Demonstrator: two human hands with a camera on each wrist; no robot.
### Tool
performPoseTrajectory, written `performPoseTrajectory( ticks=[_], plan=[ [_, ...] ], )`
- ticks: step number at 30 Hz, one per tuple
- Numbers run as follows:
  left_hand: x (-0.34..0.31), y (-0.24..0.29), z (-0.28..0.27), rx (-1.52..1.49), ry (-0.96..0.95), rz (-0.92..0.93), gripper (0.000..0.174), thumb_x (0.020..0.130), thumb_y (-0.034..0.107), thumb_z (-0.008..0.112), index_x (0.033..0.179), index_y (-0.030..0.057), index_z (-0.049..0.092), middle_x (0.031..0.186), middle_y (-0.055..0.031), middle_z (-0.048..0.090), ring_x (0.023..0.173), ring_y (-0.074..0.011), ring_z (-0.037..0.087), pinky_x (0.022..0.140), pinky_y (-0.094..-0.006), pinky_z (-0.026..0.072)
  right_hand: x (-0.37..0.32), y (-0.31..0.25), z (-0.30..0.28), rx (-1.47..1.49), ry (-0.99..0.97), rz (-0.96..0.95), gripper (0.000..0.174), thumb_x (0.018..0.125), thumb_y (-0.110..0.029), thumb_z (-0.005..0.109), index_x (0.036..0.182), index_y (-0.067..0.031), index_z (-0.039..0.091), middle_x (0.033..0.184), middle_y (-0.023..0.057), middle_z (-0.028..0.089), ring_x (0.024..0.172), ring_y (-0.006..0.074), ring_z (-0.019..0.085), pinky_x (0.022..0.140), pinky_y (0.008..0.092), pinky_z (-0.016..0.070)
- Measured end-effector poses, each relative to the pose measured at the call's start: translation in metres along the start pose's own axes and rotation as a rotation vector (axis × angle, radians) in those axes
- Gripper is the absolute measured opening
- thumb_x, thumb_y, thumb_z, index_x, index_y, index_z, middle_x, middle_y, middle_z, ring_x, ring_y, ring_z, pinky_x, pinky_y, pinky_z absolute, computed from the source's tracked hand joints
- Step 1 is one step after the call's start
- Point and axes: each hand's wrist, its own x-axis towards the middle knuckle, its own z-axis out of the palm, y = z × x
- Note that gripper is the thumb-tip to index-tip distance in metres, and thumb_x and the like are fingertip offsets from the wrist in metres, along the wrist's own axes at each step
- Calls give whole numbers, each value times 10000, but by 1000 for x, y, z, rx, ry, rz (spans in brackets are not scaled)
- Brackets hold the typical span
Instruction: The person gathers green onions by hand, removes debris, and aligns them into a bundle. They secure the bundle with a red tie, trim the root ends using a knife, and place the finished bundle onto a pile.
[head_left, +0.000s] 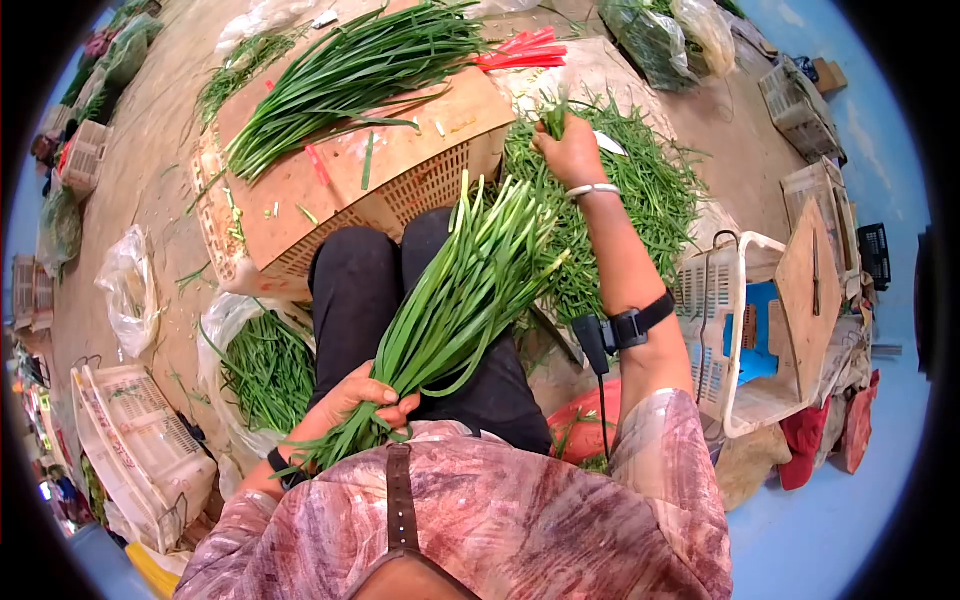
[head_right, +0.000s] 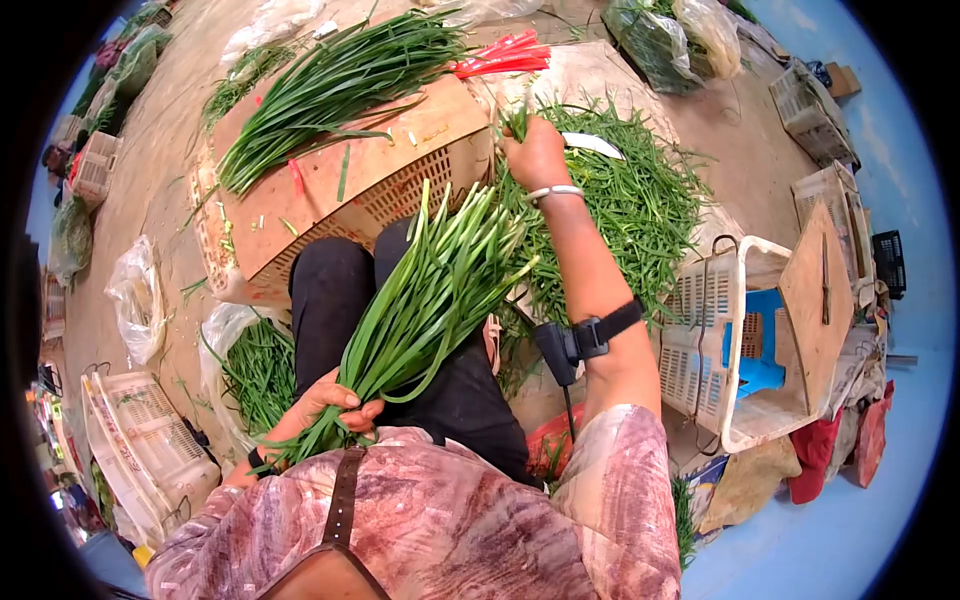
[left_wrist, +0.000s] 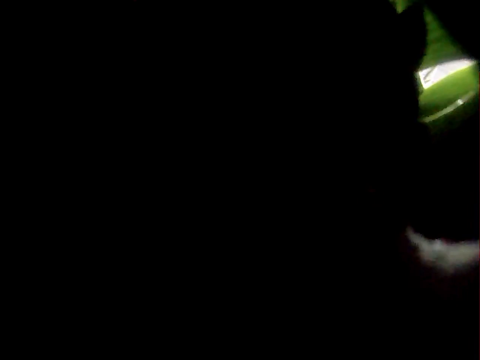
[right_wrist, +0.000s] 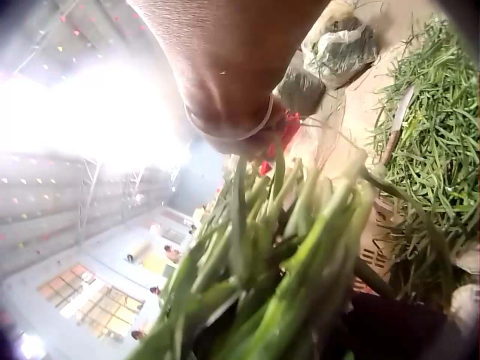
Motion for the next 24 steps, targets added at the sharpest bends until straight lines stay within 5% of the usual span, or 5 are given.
performPoseTrajectory(
  ticks=[6,8,16,20,24],
  plan=[
    [2,2,4,-16,15,-11,515,713,48,582,1194,-9,405,791,-143,493,509,-111,409,507,-259,362,-12,-37,17,-317,-755,-513,376,675,-142,637,1014,17,603,979,178,635,852,298,626,791,337,488],
    [0,1,5,-20,15,-5,514,715,45,579,1196,-9,404,791,-143,493,508,-112,403,507,-257,358,-19,-61,15,-442,-949,-360,354,673,-186,647,972,1,618,923,201,632,827,319,616,761,353,491],
    [1,1,7,-1,31,19,473,730,55,581,1160,-26,403,770,-139,514,465,-94,379,466,-254,312,-26,-41,33,-694,-579,-388,228,707,-150,598,871,4,631,781,226,625,775,366,617,723,432,495],
    [1,2,5,3,8,24,478,731,54,583,1166,-22,401,771,-140,514,467,-96,382,467,-255,310,-10,-35,11,-238,-94,-97,198,769,-144,589,859,29,624,766,238,623,710,361,623,701,421,493],
    [2,1,6,-1,5,25,487,735,52,583,1179,-17,394,777,-142,515,472,-95,386,471,-254,310,-31,-42,7,194,-522,28,250,791,-199,635,885,32,610,748,204,621,666,283,592,672,392,468]
  ],
)
